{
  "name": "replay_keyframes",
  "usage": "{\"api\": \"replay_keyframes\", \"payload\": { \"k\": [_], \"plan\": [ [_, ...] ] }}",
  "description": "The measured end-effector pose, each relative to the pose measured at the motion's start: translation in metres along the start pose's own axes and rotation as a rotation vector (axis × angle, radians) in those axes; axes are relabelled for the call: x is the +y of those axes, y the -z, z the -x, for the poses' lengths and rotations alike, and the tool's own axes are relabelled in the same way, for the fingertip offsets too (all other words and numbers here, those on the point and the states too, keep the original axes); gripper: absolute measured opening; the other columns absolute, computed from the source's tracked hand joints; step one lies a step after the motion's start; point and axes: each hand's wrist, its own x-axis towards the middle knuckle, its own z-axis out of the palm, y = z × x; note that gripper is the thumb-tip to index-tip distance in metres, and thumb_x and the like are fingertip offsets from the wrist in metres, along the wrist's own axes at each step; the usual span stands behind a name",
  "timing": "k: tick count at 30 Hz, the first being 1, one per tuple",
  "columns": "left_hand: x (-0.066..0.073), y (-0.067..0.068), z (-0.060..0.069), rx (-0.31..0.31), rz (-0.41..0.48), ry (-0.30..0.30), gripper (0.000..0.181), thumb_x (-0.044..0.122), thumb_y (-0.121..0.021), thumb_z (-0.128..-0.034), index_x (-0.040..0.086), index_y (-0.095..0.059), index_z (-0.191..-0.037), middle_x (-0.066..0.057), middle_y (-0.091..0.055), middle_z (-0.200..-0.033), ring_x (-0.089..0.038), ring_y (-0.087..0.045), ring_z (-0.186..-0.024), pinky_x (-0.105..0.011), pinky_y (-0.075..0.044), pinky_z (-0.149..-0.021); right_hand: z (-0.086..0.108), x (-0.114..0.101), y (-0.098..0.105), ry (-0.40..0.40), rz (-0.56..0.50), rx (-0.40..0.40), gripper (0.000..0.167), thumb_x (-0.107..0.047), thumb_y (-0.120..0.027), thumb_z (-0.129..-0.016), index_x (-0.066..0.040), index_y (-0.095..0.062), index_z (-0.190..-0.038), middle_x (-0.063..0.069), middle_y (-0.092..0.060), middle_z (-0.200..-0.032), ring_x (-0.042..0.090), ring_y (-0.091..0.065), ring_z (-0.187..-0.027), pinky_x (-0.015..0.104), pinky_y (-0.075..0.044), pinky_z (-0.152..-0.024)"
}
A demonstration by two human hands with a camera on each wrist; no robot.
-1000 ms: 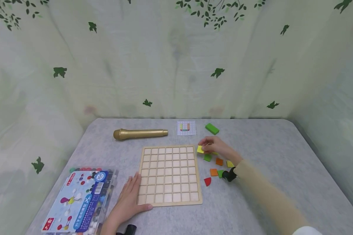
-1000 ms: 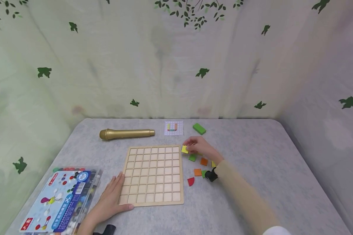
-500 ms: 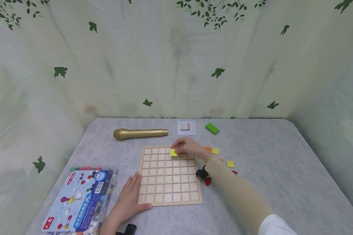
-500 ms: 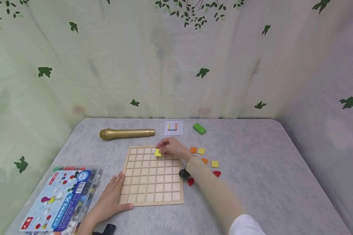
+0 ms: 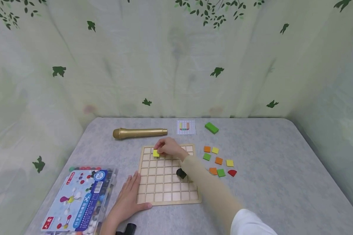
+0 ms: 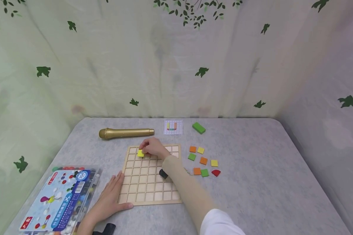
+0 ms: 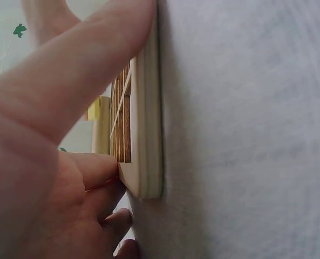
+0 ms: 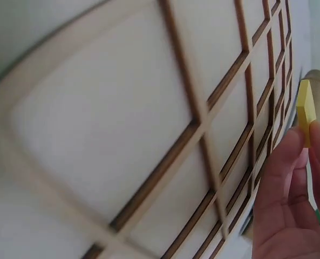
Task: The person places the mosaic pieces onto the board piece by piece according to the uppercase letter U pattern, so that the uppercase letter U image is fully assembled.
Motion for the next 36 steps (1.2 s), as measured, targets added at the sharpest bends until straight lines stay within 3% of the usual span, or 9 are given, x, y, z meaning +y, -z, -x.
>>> {"api": "replay_keyframes", "payload": {
  "k": [7,12,19,28,31,36],
  "plan": [
    [0.0,0.001,-0.001,-0.013,0.005,0.011,0.12,0.048,-0.082,-0.0686,-0.01,-0.014,-0.148,-0.027,-0.008,-0.155,-0.047,0.0,-0.14,-0.059,-0.004,-0.111,-0.008,-0.006,-0.015,-0.031,0.148,0.051,0.014,0.008,-0.061,-0.082,-0.002,-0.07,-0.085,0.002,-0.062,-0.071,0.012,-0.053,-0.06,0.021,-0.045,-0.054],
    [-0.001,0.001,-0.002,-0.018,0.004,0.013,0.12,0.049,-0.081,-0.0687,-0.01,-0.014,-0.148,-0.026,-0.007,-0.155,-0.046,0.001,-0.14,-0.059,-0.003,-0.111,-0.007,-0.009,-0.018,-0.038,0.286,0.071,0.014,0.004,-0.062,-0.081,-0.007,-0.071,-0.084,-0.002,-0.063,-0.072,0.01,-0.055,-0.062,0.02,-0.045,-0.057],
    [-0.003,0.0,-0.003,-0.025,0.014,0.01,0.122,0.051,-0.08,-0.069,-0.009,-0.01,-0.149,-0.026,-0.004,-0.156,-0.046,0.004,-0.14,-0.06,-0.001,-0.11,-0.003,-0.012,-0.02,-0.048,0.322,0.059,0.016,0.004,-0.061,-0.083,-0.01,-0.07,-0.086,-0.005,-0.063,-0.075,0.011,-0.054,-0.067,0.022,-0.044,-0.062],
    [-0.002,-0.002,-0.004,-0.023,-0.031,0.011,0.123,0.053,-0.079,-0.0692,-0.011,-0.011,-0.148,-0.028,-0.004,-0.155,-0.047,0.003,-0.14,-0.061,-0.002,-0.109,-0.004,-0.01,-0.02,-0.003,0.389,0.058,0.019,0.007,-0.061,-0.084,-0.01,-0.07,-0.087,-0.005,-0.06,-0.075,0.01,-0.051,-0.066,0.021,-0.043,-0.062],
    [-0.001,-0.002,-0.004,-0.025,-0.031,0.017,0.123,0.053,-0.079,-0.069,-0.011,-0.011,-0.148,-0.028,-0.004,-0.155,-0.047,0.003,-0.14,-0.062,-0.002,-0.109,-0.004,-0.008,-0.019,-0.009,0.32,0.049,0.017,0.007,-0.061,-0.084,-0.008,-0.07,-0.088,-0.001,-0.062,-0.076,0.011,-0.051,-0.065,0.021,-0.043,-0.06],
    [-0.002,-0.003,-0.004,-0.031,-0.022,0.028,0.123,0.054,-0.079,-0.069,-0.011,-0.01,-0.148,-0.028,-0.002,-0.155,-0.047,0.005,-0.14,-0.061,0.001,-0.11,0.0,-0.004,-0.005,-0.023,0.019,0.049,0.015,0.006,-0.059,-0.086,0.003,-0.069,-0.097,0.011,-0.065,-0.082,0.017,-0.058,-0.067,0.026,-0.051,-0.061]
  ]
}}
